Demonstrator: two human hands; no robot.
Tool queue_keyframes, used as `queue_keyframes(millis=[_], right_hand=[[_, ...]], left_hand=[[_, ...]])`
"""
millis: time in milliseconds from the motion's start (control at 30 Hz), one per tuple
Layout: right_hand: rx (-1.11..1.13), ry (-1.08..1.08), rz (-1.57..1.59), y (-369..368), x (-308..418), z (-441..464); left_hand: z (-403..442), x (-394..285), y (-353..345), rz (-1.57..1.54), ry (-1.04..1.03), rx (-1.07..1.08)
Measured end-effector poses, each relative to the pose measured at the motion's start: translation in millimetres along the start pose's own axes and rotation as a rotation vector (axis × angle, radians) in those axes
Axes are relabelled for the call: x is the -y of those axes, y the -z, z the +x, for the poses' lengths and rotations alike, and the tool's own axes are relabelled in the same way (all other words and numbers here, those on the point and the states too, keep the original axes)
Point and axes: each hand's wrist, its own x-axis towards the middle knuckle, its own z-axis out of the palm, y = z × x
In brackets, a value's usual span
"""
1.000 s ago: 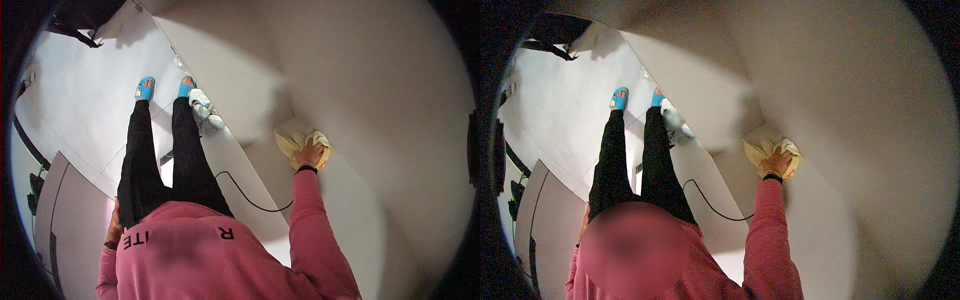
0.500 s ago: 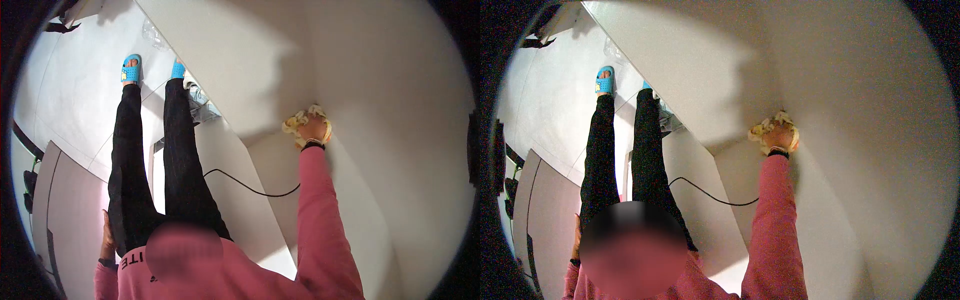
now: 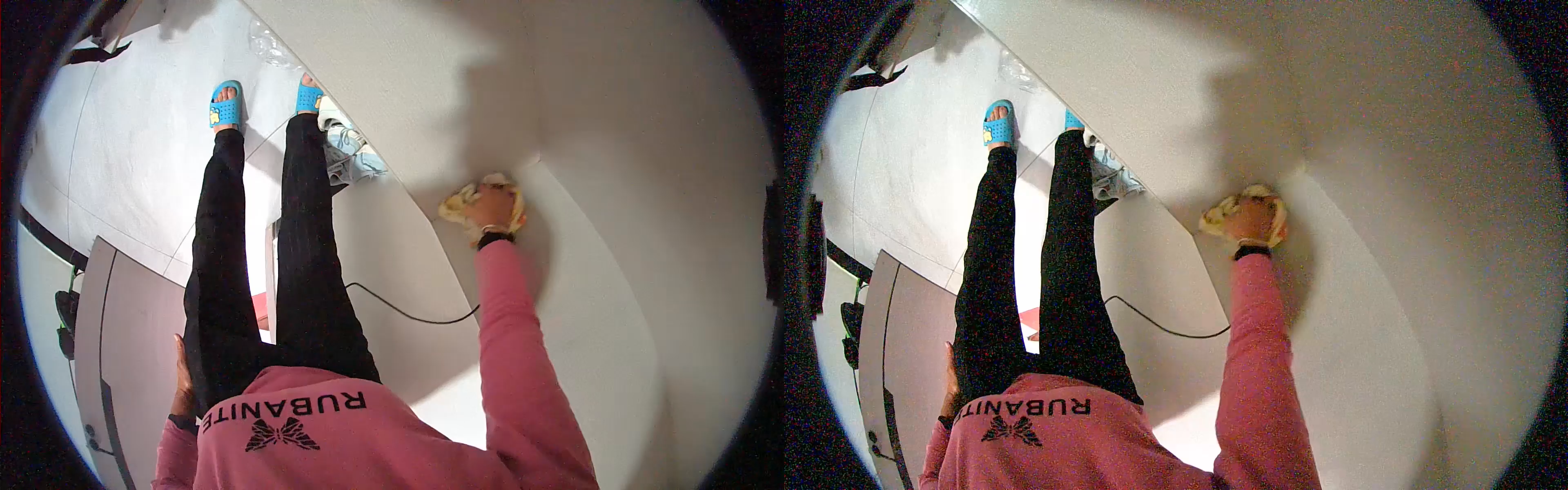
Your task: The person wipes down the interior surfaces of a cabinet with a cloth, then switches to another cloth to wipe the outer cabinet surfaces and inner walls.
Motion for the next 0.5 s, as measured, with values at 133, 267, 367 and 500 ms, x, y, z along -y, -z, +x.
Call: queue_keyframes(millis=[133, 267, 367, 500], right_hand=[[0.084, 0.094, 0.093, -23, 70, -48], [0.512, 0.272, 0.142, -48, 128, -88], [0.681, 0.381, 0.293, -81, 154, -149], [0.705, 0.348, 0.507, -24, 167, -177]], left_hand=[[-4, -23, -1, 0.036, -0.081, 0.051], [0, -27, 26, 0.053, -0.09, 0.091], [9, -23, 64, 0.037, -0.061, 0.028], [13, -29, 64, 0.221, -0.154, -0.029]])
